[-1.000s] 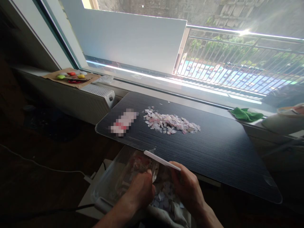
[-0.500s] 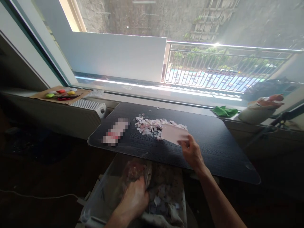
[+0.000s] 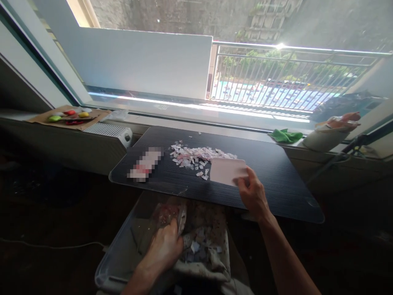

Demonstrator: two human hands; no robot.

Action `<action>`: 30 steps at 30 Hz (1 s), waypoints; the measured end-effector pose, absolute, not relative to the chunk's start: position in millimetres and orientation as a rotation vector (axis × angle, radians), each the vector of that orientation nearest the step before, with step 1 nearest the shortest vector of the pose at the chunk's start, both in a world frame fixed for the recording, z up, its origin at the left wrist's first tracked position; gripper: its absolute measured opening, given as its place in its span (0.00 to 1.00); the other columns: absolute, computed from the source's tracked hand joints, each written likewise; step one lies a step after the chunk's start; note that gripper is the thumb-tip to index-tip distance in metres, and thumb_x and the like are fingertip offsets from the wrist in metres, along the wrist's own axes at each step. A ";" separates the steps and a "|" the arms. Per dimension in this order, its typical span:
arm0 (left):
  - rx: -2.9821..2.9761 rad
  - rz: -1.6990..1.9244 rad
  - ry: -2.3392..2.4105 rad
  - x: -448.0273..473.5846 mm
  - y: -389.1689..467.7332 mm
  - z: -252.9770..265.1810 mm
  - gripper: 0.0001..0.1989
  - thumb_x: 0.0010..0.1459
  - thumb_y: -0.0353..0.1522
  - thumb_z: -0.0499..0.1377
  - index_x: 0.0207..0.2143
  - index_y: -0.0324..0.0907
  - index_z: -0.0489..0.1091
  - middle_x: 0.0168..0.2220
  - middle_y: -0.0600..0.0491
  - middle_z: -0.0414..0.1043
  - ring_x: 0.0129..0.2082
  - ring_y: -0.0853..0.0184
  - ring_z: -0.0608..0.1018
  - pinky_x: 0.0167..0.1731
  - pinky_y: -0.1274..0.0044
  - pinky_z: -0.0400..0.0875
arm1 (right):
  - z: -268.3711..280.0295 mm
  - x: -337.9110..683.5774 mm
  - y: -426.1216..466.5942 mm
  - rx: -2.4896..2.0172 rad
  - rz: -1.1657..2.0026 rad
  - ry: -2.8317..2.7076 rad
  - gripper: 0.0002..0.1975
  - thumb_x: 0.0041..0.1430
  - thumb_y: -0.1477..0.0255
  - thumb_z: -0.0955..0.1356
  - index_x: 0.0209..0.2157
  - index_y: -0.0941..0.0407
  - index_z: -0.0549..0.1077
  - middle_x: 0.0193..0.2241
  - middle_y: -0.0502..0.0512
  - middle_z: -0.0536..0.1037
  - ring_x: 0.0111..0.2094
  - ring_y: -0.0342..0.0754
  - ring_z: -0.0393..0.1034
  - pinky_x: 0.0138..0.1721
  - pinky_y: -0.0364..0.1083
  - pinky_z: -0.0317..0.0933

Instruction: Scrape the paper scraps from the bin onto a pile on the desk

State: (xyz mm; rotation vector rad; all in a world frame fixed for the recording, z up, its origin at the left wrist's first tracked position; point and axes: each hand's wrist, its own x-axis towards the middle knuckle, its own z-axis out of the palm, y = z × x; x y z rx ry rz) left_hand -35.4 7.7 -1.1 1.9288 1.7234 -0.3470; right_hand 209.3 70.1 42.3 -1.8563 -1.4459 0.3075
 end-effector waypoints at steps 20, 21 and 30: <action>1.971 -0.449 1.697 -13.1 33.1 1.5 0.15 0.45 0.30 0.49 0.36 0.35 0.67 0.37 0.40 0.72 0.38 0.57 0.74 0.36 0.71 0.68 | 30.9 207.9 85.3 -1.756 0.472 -1.346 0.22 0.49 0.64 0.61 0.46 0.57 0.64 0.29 0.54 0.73 0.27 0.47 0.66 0.32 0.47 0.59; 1.986 -0.465 1.687 -12.2 35.8 2.4 0.15 0.45 0.30 0.49 0.36 0.34 0.67 0.37 0.40 0.72 0.39 0.56 0.74 0.36 0.70 0.68 | 31.4 204.2 87.0 -1.733 0.493 -1.359 0.22 0.49 0.64 0.61 0.46 0.57 0.64 0.29 0.54 0.73 0.27 0.46 0.66 0.32 0.46 0.59; 2.003 -0.469 1.653 -0.4 33.2 4.6 0.18 0.43 0.31 0.52 0.39 0.35 0.67 0.37 0.40 0.72 0.39 0.55 0.74 0.36 0.69 0.69 | 37.6 197.7 82.1 -1.734 0.484 -1.376 0.21 0.48 0.66 0.61 0.44 0.57 0.65 0.27 0.54 0.73 0.26 0.46 0.66 0.31 0.46 0.60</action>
